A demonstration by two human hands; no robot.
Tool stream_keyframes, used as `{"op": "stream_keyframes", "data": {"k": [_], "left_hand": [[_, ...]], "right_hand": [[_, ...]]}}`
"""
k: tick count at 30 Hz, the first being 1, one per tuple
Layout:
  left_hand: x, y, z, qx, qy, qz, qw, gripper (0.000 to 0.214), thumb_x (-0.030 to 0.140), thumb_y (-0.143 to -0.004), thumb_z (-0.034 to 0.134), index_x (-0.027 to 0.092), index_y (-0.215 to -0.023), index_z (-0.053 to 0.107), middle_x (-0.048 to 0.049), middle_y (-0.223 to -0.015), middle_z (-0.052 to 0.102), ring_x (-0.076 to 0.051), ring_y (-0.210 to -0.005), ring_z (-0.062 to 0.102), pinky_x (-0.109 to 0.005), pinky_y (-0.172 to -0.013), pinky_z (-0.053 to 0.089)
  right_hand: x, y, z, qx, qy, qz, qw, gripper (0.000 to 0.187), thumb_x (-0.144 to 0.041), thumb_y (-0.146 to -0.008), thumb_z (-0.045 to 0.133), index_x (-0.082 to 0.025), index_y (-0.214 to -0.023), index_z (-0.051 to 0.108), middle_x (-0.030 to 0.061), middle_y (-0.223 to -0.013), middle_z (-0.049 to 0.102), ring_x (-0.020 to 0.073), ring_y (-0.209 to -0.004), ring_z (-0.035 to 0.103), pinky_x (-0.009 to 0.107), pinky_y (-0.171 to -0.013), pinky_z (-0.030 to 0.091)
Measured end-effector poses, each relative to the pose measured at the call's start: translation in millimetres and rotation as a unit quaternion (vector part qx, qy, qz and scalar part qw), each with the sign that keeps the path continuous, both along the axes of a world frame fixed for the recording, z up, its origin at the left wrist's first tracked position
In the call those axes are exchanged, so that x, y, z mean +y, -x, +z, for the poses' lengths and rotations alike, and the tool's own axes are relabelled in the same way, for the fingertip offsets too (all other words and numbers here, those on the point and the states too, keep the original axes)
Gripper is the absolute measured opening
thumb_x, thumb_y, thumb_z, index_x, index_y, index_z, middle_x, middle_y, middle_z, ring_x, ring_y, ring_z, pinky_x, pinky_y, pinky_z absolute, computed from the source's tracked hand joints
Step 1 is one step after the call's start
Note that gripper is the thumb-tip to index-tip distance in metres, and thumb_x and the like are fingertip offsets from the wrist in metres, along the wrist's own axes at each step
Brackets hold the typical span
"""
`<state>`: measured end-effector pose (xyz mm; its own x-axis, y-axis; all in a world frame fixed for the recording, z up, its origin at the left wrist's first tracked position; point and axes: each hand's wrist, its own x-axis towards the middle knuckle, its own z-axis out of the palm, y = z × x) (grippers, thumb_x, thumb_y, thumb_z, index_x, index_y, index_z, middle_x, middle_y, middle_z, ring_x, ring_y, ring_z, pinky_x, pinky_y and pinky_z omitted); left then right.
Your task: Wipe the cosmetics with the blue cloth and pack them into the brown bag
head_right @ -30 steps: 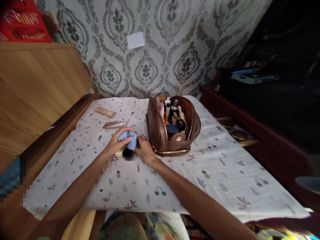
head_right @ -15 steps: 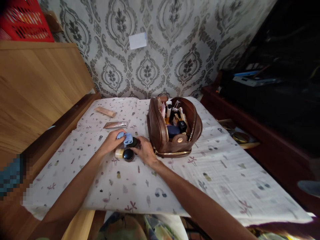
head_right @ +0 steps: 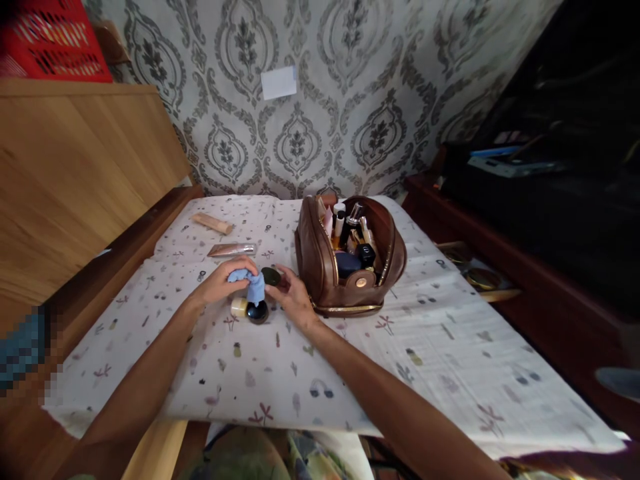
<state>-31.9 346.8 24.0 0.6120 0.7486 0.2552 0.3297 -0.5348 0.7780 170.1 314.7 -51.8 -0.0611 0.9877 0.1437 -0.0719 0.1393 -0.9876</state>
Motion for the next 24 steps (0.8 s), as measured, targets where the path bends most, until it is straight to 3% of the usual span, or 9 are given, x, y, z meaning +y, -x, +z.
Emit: {"op": "stream_keyframes", "data": {"k": [4,7,14,18,21,24], "left_hand": [[2.9,-0.1,-4.1,-0.018,-0.003,0.038,0.999,0.020,0.017,-0.077,0.055,0.019,-0.092,0.067,-0.0046,-0.098,0.066,-0.021,-0.093,0.061,-0.032,-0.086,0.047],[2.6,-3.0,-8.7,-0.054,0.026,0.082,0.995,0.018,0.022,-0.080,0.056,0.020,-0.094,0.066,-0.0037,-0.093,0.067,-0.019,-0.084,0.061,-0.029,-0.076,0.048],[-4.4,-13.6,-14.9,-0.097,0.156,0.049,0.982,0.019,0.030,-0.080,0.061,0.019,-0.096,0.060,0.0048,-0.061,0.052,-0.010,-0.048,0.045,-0.022,-0.047,0.036],[-6.7,-10.0,-12.9,-0.063,0.186,0.029,0.980,0.013,0.030,-0.080,0.064,0.019,-0.083,0.059,0.0041,-0.056,0.053,-0.009,-0.046,0.046,-0.022,-0.045,0.036],[-8.0,-2.7,-14.3,-0.048,0.198,0.042,0.978,0.015,0.033,-0.078,0.066,0.019,-0.083,0.064,0.0009,-0.059,0.060,-0.012,-0.047,0.052,-0.023,-0.044,0.040],[-7.1,4.2,-14.9,-0.063,0.104,0.095,0.988,0.024,0.040,-0.080,0.065,0.022,-0.096,0.069,-0.0031,-0.069,0.067,-0.018,-0.056,0.060,-0.028,-0.047,0.046]], "right_hand": [[-3.8,0.4,7.6,0.068,0.035,0.018,0.997,0.060,-0.050,-0.068,0.080,-0.021,-0.118,0.063,0.0099,-0.121,0.068,0.0250,-0.109,0.065,0.042,-0.100,0.049],[-9.7,2.7,15.0,0.129,0.065,0.041,0.989,0.056,-0.050,-0.065,0.082,-0.023,-0.110,0.063,0.0087,-0.118,0.069,0.0259,-0.108,0.065,0.042,-0.097,0.052],[-14.5,5.8,22.9,0.170,0.052,0.042,0.983,0.051,-0.048,-0.062,0.085,-0.023,-0.096,0.057,0.0053,-0.106,0.065,0.0224,-0.095,0.066,0.040,-0.088,0.057],[-16.4,3.1,27.5,0.070,-0.033,-0.005,0.997,0.054,-0.042,-0.067,0.083,-0.025,-0.110,0.055,0.0034,-0.100,0.064,0.0210,-0.095,0.064,0.036,-0.084,0.056],[-25.3,1.6,38.6,-0.035,-0.131,-0.036,0.990,0.054,-0.038,-0.074,0.080,-0.027,-0.121,0.057,0.0051,-0.107,0.064,0.0218,-0.102,0.062,0.033,-0.081,0.056],[-37.3,-0.6,57.1,-0.105,-0.231,-0.046,0.966,0.043,-0.034,-0.081,0.077,-0.027,-0.120,0.061,0.0063,-0.110,0.064,0.0217,-0.103,0.061,0.034,-0.083,0.055]]}}
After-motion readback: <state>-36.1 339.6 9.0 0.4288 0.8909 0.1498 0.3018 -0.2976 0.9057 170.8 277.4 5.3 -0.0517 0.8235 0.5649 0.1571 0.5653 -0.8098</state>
